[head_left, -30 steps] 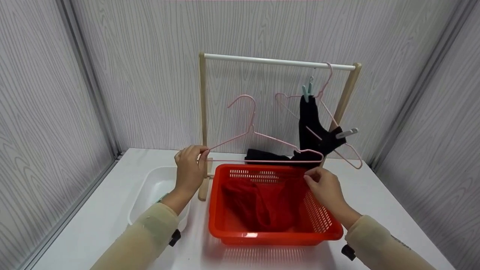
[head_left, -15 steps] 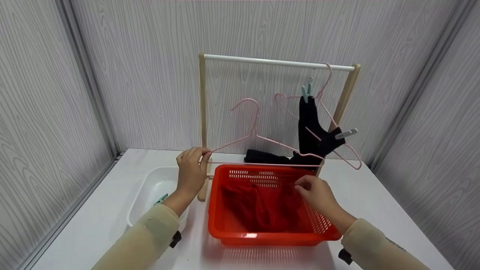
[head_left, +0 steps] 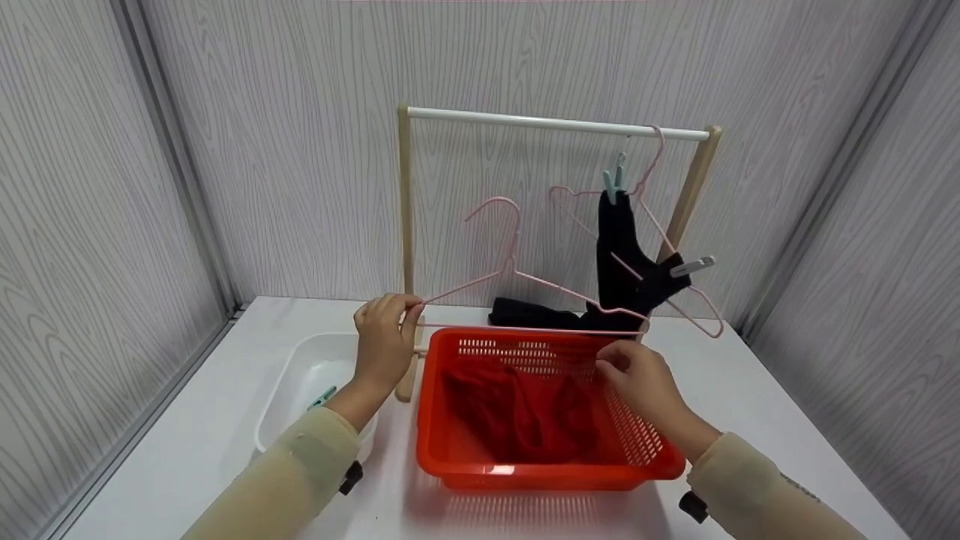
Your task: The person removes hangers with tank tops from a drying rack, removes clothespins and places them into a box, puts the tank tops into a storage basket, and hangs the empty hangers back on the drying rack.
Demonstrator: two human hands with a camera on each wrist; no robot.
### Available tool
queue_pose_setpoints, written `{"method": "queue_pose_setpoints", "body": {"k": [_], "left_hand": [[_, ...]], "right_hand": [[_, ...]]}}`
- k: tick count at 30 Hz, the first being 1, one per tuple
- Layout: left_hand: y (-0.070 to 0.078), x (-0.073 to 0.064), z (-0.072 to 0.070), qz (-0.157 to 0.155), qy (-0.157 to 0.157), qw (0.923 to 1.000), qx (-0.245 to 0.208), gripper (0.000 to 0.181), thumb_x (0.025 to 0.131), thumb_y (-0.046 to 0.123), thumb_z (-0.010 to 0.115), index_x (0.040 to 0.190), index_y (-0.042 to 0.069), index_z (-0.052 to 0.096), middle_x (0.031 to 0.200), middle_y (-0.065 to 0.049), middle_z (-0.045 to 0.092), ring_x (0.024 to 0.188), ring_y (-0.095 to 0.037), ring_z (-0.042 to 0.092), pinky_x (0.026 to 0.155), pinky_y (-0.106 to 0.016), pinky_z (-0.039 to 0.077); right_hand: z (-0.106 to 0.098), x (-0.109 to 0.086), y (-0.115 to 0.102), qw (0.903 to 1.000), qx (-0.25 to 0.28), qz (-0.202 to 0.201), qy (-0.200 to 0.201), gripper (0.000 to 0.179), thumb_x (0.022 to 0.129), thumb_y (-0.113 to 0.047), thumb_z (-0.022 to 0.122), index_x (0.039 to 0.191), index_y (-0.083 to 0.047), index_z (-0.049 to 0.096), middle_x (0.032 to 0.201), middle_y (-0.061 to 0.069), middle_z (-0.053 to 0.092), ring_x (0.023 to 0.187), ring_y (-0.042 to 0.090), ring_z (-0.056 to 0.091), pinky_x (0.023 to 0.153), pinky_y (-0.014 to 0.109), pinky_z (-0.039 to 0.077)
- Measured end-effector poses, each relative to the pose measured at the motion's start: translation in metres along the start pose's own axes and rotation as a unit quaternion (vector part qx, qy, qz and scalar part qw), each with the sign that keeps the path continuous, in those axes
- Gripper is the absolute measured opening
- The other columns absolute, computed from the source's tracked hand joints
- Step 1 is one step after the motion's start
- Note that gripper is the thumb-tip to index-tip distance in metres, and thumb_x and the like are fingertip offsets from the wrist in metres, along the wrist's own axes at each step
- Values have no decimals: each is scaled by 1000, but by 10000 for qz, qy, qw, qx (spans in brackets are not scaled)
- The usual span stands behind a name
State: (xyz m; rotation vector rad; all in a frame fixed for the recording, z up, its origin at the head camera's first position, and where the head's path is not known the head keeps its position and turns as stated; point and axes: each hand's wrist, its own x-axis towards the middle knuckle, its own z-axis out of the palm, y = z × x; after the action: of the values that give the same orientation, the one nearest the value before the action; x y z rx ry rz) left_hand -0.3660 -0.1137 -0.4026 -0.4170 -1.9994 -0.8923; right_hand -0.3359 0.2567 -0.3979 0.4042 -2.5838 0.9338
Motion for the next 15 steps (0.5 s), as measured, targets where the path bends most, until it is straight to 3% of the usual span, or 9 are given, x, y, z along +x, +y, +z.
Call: {"method": "queue_pose_setpoints", "body": {"k": [9, 15], "left_hand": [[2, 0, 1, -49, -84, 9999, -72, 12, 99, 17, 63, 102, 7, 68, 93, -6, 67, 100, -28, 60, 98, -53, 33], [3, -3, 1, -59, -100, 9999, -93, 12, 99, 17, 63, 102, 7, 68, 94, -6, 67, 98, -27, 61, 98, -53, 33]], "right_hand": [[-21, 6, -8, 9983, -7, -274, 520, 8, 95, -10, 69, 101, -7, 72, 92, 5, 68, 85, 19, 64, 79, 35, 57], [-32, 11, -11, 9940, 28, -554, 938, 6, 94, -9, 70, 100, -7, 72, 90, 5, 68, 83, 16, 64, 74, 18, 53]]}}
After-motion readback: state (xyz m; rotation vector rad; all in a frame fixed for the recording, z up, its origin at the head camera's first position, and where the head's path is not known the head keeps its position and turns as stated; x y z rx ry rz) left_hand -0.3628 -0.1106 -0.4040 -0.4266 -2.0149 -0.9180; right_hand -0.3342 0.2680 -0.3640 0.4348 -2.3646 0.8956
